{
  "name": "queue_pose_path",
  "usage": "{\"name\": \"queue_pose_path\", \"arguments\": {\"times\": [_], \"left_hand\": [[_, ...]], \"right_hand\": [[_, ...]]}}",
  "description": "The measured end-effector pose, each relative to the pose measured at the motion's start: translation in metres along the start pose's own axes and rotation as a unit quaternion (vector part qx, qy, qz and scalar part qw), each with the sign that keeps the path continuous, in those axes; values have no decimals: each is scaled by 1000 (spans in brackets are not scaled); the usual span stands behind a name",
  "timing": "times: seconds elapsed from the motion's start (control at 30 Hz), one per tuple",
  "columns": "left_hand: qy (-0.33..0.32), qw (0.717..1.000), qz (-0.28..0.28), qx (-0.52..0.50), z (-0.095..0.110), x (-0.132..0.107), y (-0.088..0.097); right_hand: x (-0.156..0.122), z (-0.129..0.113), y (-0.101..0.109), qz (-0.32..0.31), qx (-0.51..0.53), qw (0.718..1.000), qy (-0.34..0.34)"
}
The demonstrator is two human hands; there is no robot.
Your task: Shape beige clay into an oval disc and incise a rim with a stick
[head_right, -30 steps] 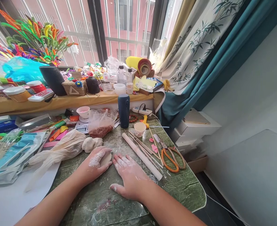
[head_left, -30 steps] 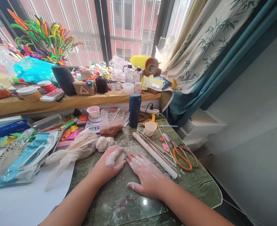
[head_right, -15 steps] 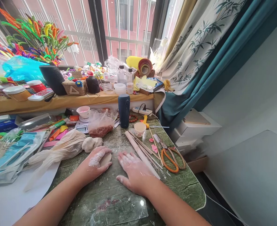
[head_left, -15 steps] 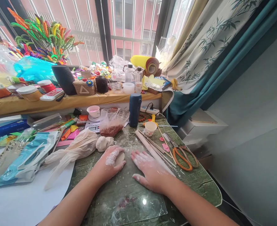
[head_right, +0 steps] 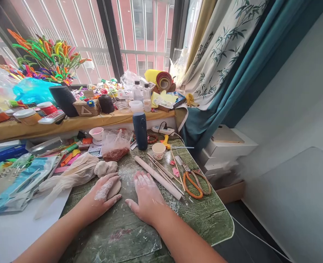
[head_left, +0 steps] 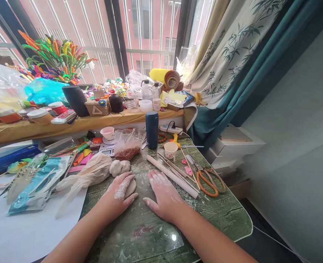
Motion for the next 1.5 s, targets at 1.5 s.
{"name": "queue_pose_path", "arguments": {"times": [1.5], "left_hand": [[-95,985,-119,-81,89,-29,21]], "right_hand": [[-3,13,-8,85,-37,995,-34]]}}
Point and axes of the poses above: each hand's wrist, its own x-axis towards the middle knuckle, its own y-axis out of the back of the hand, z = x × y, the point moved 3 cm from there along x, towards the middle knuckle, and after that the axes turned 11 degrees about x, right-handed, at the moved point
